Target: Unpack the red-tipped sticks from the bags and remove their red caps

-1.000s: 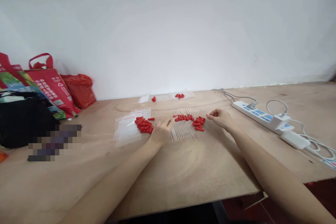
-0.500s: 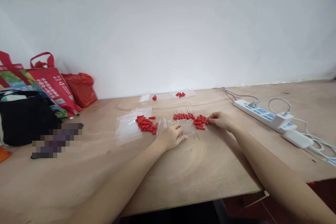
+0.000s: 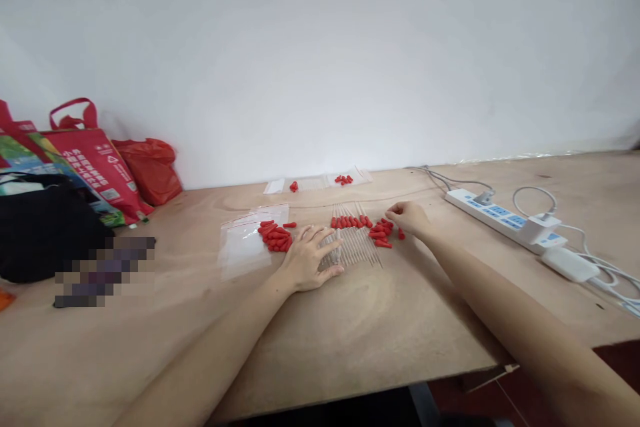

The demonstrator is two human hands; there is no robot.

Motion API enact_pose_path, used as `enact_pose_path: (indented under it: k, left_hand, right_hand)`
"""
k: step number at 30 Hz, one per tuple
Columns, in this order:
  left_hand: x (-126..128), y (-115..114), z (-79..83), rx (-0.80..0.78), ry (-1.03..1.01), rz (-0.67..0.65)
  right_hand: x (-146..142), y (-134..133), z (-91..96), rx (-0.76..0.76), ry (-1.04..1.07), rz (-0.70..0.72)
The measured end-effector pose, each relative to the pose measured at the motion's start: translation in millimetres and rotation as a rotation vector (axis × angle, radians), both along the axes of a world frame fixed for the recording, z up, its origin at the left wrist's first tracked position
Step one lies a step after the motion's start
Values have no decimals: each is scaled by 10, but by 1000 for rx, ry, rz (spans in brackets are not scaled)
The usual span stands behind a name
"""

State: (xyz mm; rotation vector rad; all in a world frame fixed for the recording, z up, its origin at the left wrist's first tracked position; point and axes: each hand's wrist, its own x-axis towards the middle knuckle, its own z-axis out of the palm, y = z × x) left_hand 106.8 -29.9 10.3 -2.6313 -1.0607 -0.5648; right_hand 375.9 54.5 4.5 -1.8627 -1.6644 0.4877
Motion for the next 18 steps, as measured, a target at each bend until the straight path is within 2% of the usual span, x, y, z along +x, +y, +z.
enact_pose_path:
  k: [7,12,15,18]
  left_hand:
    - [40,67,-32,-55,68,-56]
    - [40,51,-34,-85,46,-45]
    - [20,56,-42,-102,38,-41]
    - [-14,71,-53,-115,32,-39]
  right_hand:
    - [-387,317,109,-166,-174,-2]
    - [-547,459,144,-266,-238,2]
    - [-599,493,147,-263,-242,47]
    - [-633,495,154,-197,-228,97]
